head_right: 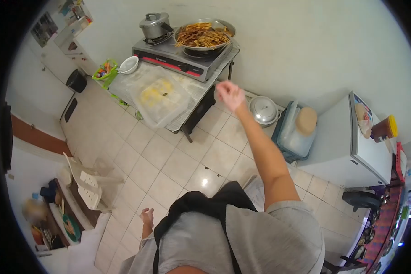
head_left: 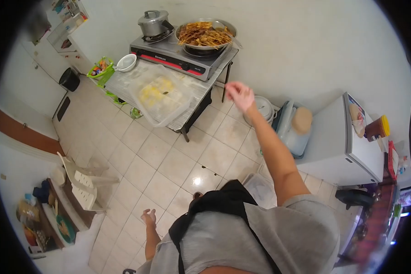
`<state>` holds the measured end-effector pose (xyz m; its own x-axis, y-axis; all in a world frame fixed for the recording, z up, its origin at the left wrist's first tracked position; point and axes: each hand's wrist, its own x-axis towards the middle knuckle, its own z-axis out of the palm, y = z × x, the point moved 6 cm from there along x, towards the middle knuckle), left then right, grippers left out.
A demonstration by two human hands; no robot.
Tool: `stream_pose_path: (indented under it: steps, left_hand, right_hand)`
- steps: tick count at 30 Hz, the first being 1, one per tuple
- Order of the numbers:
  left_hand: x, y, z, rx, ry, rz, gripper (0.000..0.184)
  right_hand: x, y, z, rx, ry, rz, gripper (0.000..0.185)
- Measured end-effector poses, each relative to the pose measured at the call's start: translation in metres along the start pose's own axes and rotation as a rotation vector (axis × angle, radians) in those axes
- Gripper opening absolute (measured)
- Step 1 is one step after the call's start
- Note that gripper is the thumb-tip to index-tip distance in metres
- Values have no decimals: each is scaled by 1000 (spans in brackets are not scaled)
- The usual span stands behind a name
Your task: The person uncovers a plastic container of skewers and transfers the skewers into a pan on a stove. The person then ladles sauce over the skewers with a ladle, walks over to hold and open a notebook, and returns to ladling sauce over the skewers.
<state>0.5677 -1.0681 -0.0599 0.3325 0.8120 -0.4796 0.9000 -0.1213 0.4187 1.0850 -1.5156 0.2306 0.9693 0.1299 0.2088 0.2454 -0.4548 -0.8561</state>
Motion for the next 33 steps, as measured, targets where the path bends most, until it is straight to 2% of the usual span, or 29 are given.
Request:
stream_pose_path:
  steps: [3,5,7,8,9,10,12,14,16,17,19,20,22,26,29,31,33]
  left_hand:
    - [21,26,9,-64,-32,-22,44]
    - [35,39,29,64,-89,57,47]
    - [56,51,46,184,-132,31,49]
    - [60,51,60,300,-179,-7,50]
    - [63,36,77,-42,-128,-89,48]
    - [64,35,92,-52,-132,-95,48]
    - [61,65,98,186,32,81,47]
    - [56,102,121,232,-24,40,49]
    - [46,118,144,302,-98,-16,50]
    - [41,128,153,292,-111,-28,50]
    - [37,155,170,269,-138,-38,50]
    - [35,166,177,259,-144,-44,50]
    - [36,182,186,249,-151,-48,50]
    - [53,202,196,248,-157,-37,49]
    - [66,216,194,253,-154,-27,49]
    - [77,225,193,252,-156,-19,49]
    - [86,233,194,255,-157,-13,49]
  right_hand:
    - [81,11,-34,57,113,-18,28]
    - [139,33,-52,47,158,-37,27]
    - [189,49,-71,-282,258,-72,29]
    - [213,60,-74,-288,258,-70,29]
    - [239,73,-77,-410,243,-24,29]
    - [263,87,-77,-530,226,17,30]
    - [311,131,-70,-604,172,40,27]
    - [355,132,-71,-674,125,58,26]
    - [349,132,-64,-127,-50,455,29]
    - [360,146,-64,-133,-65,461,29]
    - [377,179,-58,102,-217,548,38]
    - [389,189,-65,96,-232,555,38]
    - [415,191,-83,-494,-222,339,36]
    - [415,171,-101,-271,-160,508,37]
    - [422,158,-97,-407,-255,422,36]
    - [436,158,-100,-521,-282,268,39]
    - [442,160,-106,-541,-314,244,39]
